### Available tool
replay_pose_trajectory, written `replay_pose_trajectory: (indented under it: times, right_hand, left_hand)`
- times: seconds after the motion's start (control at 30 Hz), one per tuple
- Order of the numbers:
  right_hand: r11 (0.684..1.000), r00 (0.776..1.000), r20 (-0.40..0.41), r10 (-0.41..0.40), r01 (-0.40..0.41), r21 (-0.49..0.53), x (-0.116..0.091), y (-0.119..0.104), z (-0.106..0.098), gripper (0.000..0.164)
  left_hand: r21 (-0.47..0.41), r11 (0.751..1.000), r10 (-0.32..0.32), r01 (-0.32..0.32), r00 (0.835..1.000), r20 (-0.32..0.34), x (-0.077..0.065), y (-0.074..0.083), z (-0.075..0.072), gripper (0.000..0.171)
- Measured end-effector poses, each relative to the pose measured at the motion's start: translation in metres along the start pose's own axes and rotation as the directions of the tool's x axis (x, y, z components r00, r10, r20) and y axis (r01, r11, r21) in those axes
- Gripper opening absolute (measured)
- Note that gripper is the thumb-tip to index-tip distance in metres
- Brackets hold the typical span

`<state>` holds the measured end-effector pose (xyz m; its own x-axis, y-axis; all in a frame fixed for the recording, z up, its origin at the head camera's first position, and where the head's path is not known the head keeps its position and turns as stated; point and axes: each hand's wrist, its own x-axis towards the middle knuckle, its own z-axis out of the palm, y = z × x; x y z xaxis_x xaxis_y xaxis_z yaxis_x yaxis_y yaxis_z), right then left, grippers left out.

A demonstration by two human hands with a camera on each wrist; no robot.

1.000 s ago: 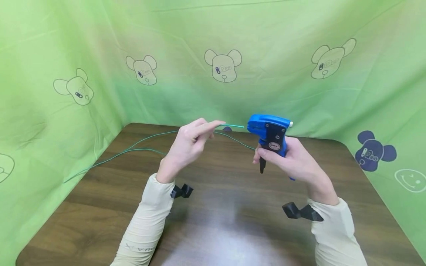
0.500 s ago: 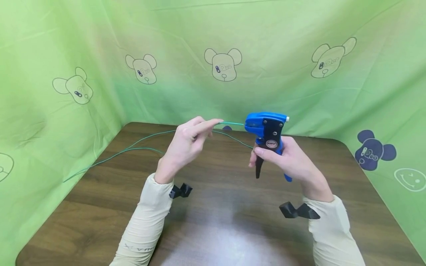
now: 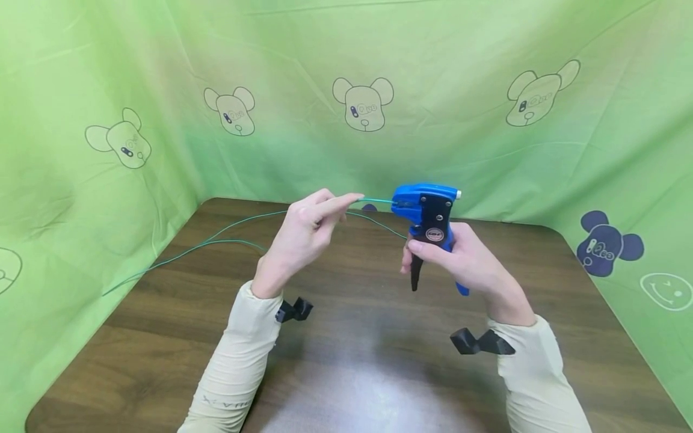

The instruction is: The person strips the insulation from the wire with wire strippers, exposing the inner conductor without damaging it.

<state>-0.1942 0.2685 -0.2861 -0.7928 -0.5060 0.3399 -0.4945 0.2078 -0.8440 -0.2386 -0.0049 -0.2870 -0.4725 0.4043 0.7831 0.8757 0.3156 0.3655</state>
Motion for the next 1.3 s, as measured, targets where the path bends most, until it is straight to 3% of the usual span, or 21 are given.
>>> replay_pose_trajectory:
  times: [0.6,1.03,1.3]
  right_hand:
    - [0.999,0.996,0.081,-0.032,0.029,0.03,0.005,0.007,0.005,0.021]
    - [0.997,0.993,0.111,-0.047,0.04,0.061,0.009,0.014,0.009,0.023]
    - [0.985,0.982,0.133,-0.131,0.113,0.133,0.01,0.017,0.01,0.023]
  left_hand:
    - [0.067,0.998,-0.012,0.009,0.999,0.041,-0.001,0.005,-0.003,0.036]
    - [0.105,0.994,-0.004,0.001,1.0,0.03,-0.001,0.007,-0.005,0.032]
    - [0.122,0.993,-0.006,0.001,0.999,0.038,-0.002,0.008,-0.006,0.031]
